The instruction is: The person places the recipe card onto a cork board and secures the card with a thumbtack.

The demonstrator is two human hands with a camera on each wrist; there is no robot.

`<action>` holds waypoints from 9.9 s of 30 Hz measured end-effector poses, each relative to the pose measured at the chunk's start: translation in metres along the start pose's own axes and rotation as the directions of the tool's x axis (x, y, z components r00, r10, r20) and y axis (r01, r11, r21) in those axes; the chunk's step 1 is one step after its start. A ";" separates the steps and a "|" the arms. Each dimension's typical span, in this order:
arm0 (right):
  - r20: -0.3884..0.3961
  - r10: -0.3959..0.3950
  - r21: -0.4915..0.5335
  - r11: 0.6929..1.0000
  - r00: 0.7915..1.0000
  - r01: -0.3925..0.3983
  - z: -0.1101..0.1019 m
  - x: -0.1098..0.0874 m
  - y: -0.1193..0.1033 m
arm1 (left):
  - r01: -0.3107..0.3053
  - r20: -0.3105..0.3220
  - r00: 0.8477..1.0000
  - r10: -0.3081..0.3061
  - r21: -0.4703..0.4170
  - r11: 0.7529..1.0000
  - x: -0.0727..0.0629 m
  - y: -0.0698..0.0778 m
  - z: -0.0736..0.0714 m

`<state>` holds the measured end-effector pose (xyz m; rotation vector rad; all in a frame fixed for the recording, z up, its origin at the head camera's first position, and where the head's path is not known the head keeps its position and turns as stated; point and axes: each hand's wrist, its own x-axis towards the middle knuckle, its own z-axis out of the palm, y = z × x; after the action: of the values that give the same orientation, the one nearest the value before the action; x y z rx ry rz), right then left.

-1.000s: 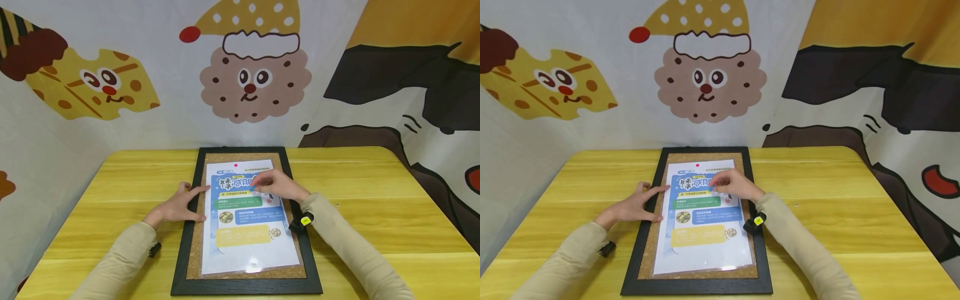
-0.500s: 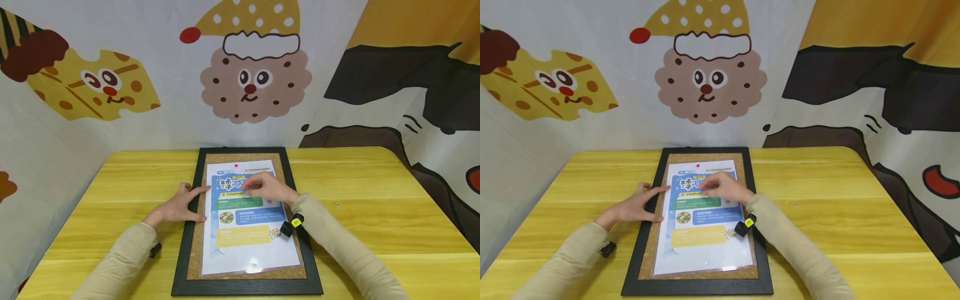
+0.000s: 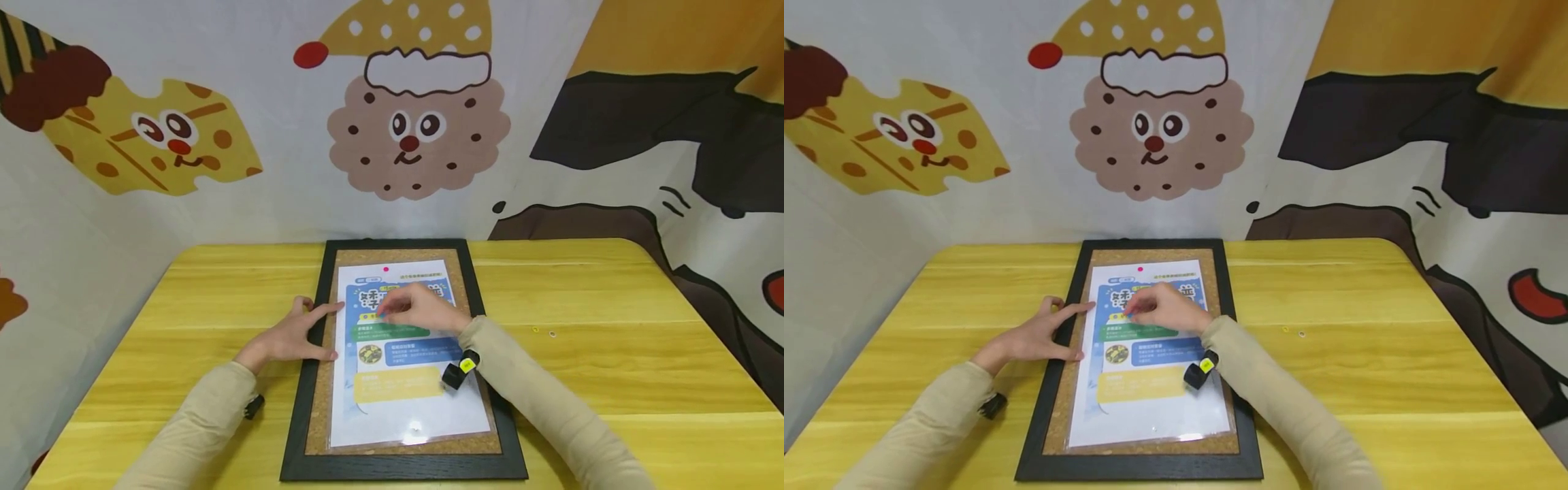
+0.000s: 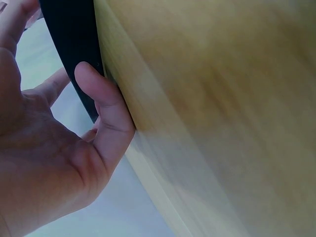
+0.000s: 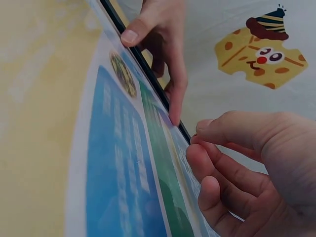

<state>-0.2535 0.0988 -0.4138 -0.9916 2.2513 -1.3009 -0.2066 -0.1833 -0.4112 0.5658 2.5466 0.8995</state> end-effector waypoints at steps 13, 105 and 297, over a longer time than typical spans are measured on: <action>0.012 -0.038 -0.025 0.999 0.999 0.039 0.020 0.020 -0.010 | 0.007 0.008 1.000 -0.007 0.017 1.000 0.000 0.000 -0.001; 0.070 0.001 -0.035 0.999 0.998 0.001 0.053 0.047 -0.015 | -0.043 0.011 0.999 0.043 0.021 0.999 -0.001 0.000 -0.002; -0.388 0.095 -0.254 0.945 0.917 -0.206 -0.105 -0.198 0.056 | -0.002 -0.009 1.000 0.002 0.002 1.000 -0.003 0.003 0.001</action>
<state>-0.2026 0.3241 -0.4152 -0.6786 2.8107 -1.1913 -0.2028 -0.1824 -0.4092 0.5665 2.5551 0.9025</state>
